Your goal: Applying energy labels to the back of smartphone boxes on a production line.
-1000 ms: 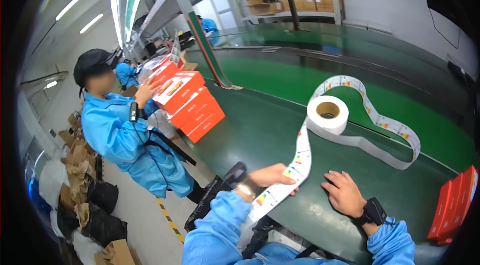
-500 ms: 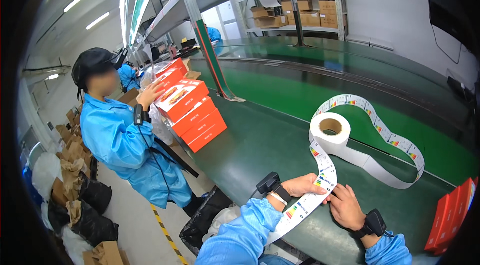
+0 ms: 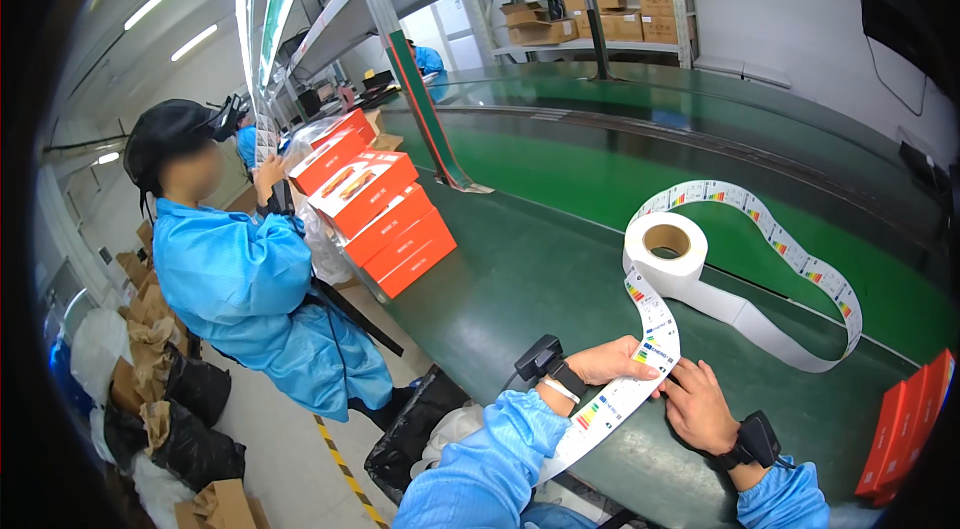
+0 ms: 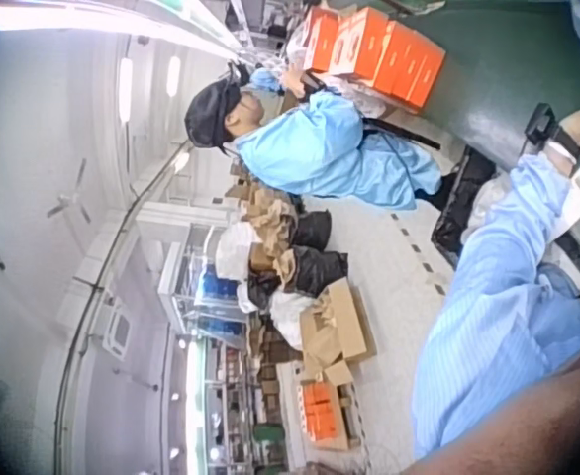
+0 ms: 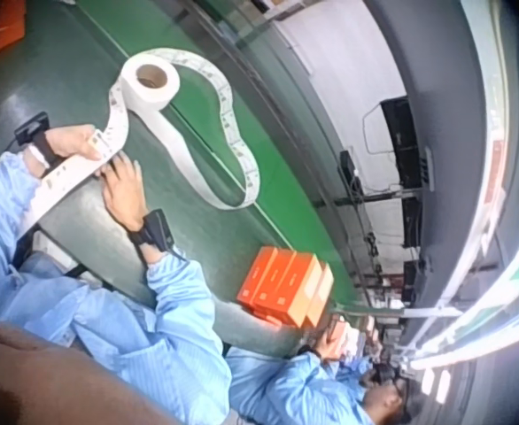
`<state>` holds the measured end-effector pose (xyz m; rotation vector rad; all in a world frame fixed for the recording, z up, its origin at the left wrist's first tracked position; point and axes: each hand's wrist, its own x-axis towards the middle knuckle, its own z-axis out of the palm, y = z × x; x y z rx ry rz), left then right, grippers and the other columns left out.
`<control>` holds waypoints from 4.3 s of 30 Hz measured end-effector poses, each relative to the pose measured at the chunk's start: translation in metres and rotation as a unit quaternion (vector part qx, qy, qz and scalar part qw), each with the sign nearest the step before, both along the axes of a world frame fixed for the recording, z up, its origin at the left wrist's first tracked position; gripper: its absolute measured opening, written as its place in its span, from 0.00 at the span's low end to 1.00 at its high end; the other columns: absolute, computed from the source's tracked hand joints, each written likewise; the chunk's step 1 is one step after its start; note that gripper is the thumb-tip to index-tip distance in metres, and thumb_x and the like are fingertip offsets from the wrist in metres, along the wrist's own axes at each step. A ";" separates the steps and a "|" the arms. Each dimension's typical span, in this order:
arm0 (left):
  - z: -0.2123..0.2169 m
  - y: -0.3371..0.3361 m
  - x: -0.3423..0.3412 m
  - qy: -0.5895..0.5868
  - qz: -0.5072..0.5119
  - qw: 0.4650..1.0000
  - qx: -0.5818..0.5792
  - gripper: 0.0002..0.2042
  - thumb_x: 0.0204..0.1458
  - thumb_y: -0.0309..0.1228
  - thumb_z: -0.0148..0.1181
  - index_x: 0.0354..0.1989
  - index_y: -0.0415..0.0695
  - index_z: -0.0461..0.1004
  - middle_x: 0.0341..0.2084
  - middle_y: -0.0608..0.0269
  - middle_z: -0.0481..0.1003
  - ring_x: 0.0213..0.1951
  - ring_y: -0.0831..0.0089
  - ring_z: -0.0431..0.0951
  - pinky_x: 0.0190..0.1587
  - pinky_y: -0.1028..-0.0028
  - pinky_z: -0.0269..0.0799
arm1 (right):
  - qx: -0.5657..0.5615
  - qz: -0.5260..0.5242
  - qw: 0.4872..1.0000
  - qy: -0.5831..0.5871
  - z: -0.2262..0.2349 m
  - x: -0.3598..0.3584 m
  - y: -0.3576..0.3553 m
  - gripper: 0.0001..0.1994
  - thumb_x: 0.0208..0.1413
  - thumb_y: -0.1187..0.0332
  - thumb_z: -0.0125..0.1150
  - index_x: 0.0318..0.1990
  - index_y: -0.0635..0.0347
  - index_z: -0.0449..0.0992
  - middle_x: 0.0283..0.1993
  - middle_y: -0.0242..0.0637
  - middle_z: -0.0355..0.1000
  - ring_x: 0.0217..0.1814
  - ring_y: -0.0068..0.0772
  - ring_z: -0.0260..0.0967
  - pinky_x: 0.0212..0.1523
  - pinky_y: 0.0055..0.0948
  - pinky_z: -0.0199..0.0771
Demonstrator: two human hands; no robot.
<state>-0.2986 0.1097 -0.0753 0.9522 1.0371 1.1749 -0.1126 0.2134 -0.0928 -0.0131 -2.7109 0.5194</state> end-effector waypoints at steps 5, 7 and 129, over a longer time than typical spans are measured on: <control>0.007 0.000 -0.002 0.015 -0.001 1.000 -0.027 0.12 0.48 0.28 0.60 0.39 0.35 0.72 0.31 0.56 0.77 0.33 0.71 0.79 0.38 0.76 0.74 | 0.013 -0.008 1.000 -0.004 -0.002 0.000 0.001 0.18 0.43 0.76 0.52 0.46 0.59 0.69 0.54 0.44 0.61 0.61 0.46 0.54 0.56 0.55 0.54; -0.004 0.003 -0.002 -0.005 0.000 1.000 -0.024 0.12 0.48 0.28 0.60 0.39 0.35 0.72 0.31 0.56 0.77 0.33 0.71 0.79 0.38 0.76 0.74 | 0.012 -0.003 1.000 -0.005 -0.002 0.000 0.001 0.18 0.44 0.76 0.52 0.46 0.60 0.69 0.55 0.44 0.61 0.61 0.46 0.53 0.56 0.55 0.54; 0.167 -0.106 0.194 0.209 0.468 0.486 0.708 0.32 0.52 0.21 0.51 0.64 0.48 0.45 0.63 0.64 0.51 0.55 0.73 0.64 0.39 0.80 0.73 | -0.247 -0.127 0.957 0.086 -0.032 -0.042 0.003 0.10 0.48 0.63 0.59 0.25 0.60 0.79 0.31 0.39 0.72 0.39 0.35 0.64 0.49 0.35 0.50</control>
